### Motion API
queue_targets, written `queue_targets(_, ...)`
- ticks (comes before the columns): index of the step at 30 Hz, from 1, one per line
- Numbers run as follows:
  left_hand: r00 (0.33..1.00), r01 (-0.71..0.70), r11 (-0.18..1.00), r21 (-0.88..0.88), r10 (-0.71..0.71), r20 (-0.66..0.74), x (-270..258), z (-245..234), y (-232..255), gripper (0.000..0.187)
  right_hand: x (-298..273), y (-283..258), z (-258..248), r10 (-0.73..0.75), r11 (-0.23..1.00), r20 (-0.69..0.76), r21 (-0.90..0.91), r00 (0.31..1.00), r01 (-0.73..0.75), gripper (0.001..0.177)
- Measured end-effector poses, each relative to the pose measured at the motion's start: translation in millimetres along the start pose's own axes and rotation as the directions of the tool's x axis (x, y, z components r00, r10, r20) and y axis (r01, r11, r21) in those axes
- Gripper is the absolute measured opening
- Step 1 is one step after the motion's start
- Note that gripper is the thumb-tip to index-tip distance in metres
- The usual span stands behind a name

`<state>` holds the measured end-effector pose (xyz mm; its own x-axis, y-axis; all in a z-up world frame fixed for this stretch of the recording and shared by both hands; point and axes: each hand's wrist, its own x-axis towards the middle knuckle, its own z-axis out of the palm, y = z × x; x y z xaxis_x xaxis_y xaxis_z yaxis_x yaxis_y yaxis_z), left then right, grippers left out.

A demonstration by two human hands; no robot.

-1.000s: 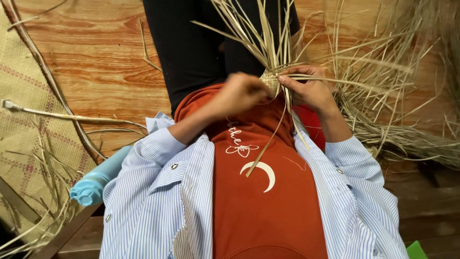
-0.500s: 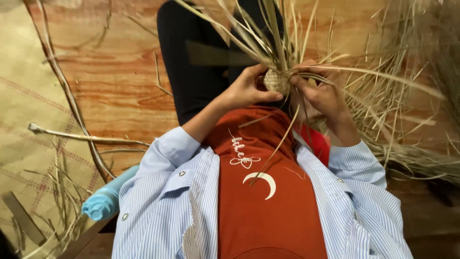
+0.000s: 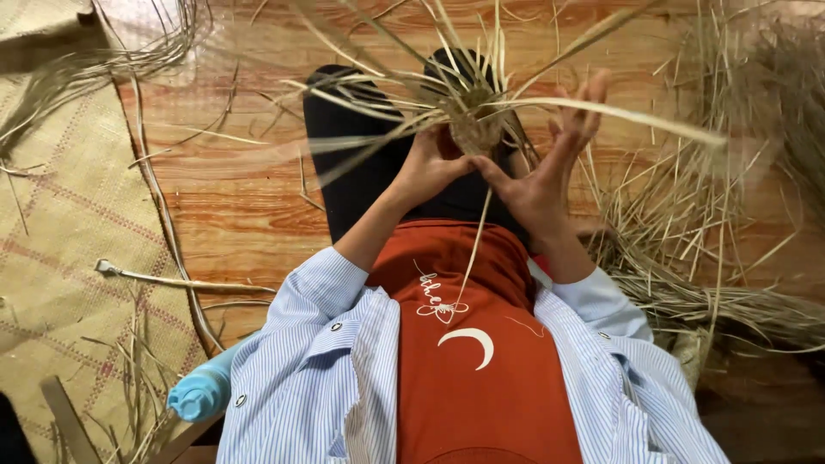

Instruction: Weaving a basket using dried straw or grass fibers by hand

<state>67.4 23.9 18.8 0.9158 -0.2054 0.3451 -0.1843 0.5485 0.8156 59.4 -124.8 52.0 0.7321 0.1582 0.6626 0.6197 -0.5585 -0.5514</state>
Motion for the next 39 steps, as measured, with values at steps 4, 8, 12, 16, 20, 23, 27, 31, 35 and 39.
queue_targets(4,0.994,0.109,0.984,0.141,-0.105,-0.039,1.6,2.6,17.7,0.047,-10.7,5.3,-0.6,0.137,0.987,0.073,-0.091,0.988,-0.13,0.105)
queue_targets(8,0.938,0.34,0.724,0.6,-0.305,-0.163,7.9,27.1,38.6,0.039,-27.5,28.3,1.1,0.302,0.933,0.335,0.088,0.893,-0.349,0.092)
queue_targets(12,0.922,0.363,0.851,0.379,-0.27,-0.277,13.1,35.7,52.4,0.054,-40.3,56.3,-12.9,0.24,0.89,0.277,0.32,0.93,-0.324,0.09)
queue_targets(16,0.943,0.22,0.946,0.237,-0.145,-0.299,8.3,17.5,17.2,0.05,-36.6,73.5,-41.2,-0.142,0.965,0.374,-0.154,0.917,0.212,0.071)
queue_targets(20,0.915,0.289,0.914,0.286,-0.176,-0.362,7.2,1.7,12.9,0.046,-60.5,133.7,-89.3,0.624,0.634,0.536,-0.773,0.568,0.034,0.054)
queue_targets(23,0.954,0.112,0.884,0.455,0.032,-0.297,7.8,-8.4,-17.3,0.037,-42.4,103.5,-117.8,0.741,0.544,0.517,-0.836,0.428,0.068,0.04)
queue_targets(27,0.791,0.085,0.617,-0.783,-0.519,-0.324,24.2,20.7,21.1,0.033,2.5,0.9,-119.3,0.298,0.945,0.883,-0.22,0.361,-0.244,0.025)
queue_targets(31,0.867,-0.484,0.849,0.213,0.499,-0.018,20.7,-5.2,-34.0,0.059,-1.9,-18.5,-85.0,-0.114,0.938,0.933,0.214,0.342,-0.271,0.031)
queue_targets(35,0.973,-0.149,0.852,0.501,0.216,-0.077,14.9,0.3,9.3,0.039,-21.3,-2.4,-55.0,0.008,0.887,0.763,0.293,0.647,-0.357,0.027)
queue_targets(39,0.951,0.024,0.911,0.412,0.106,-0.291,8.1,4.6,31.8,0.046,-22.4,-6.6,-46.2,0.216,0.801,0.654,0.305,0.725,-0.515,0.023)
